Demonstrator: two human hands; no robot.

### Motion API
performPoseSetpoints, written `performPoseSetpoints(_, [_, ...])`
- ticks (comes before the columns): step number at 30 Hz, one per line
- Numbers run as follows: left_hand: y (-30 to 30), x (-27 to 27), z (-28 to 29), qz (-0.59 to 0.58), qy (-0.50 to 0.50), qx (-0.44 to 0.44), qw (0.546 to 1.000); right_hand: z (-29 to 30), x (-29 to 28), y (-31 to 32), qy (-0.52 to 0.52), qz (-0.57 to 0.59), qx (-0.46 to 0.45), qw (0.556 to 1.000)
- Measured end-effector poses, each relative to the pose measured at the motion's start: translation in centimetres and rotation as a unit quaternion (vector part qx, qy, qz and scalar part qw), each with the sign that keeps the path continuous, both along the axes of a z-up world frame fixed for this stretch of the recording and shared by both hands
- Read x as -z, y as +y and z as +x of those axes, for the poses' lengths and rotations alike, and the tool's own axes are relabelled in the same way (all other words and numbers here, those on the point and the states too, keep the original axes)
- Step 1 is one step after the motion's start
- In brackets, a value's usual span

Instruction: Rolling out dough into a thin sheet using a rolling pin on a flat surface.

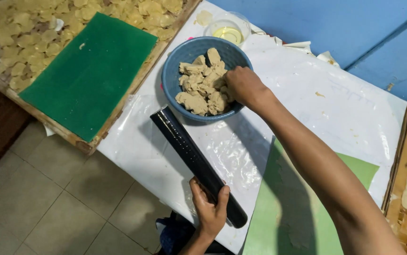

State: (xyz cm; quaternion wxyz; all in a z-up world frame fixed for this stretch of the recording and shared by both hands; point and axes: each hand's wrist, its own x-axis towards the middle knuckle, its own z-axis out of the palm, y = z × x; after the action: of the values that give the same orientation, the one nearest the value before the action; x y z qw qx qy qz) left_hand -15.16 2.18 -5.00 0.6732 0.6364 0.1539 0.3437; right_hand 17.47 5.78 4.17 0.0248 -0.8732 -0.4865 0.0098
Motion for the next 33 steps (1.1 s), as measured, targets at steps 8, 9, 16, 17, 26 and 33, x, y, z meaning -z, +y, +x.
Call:
performPoseSetpoints(8, [0.1, -0.5, 0.0, -0.016, 0.004, 0.004, 1.0, 0.1, -3.2, -2.1, 0.102, 0.051, -0.014, 0.993])
performPoseSetpoints(9, [0.2, -0.6, 0.1, -0.016, 0.0, 0.005, 1.0, 0.0, -3.8, -2.6, 0.154, 0.11, -0.043, 0.981])
performPoseSetpoints(16, [0.0, -0.6, 0.3, -0.001, 0.004, 0.009, 1.0, -2.0, -4.9, -4.0, 0.27, 0.16, 0.042, 0.949])
performPoseSetpoints(17, [0.1, -0.5, 0.3, -0.001, 0.006, 0.006, 1.0, -2.0, -4.7, -3.6, 0.216, 0.182, 0.044, 0.958])
performPoseSetpoints(26, [0.1, -0.6, 0.3, -0.02, -0.002, 0.004, 1.0, -2.5, -2.4, -1.1, -0.095, 0.089, 0.003, 0.991])
performPoseSetpoints(33, [0.0, -0.8, 0.2, -0.013, 0.007, 0.007, 1.0, -1.4, -2.1, -0.6, 0.018, -0.06, 0.043, 0.997])
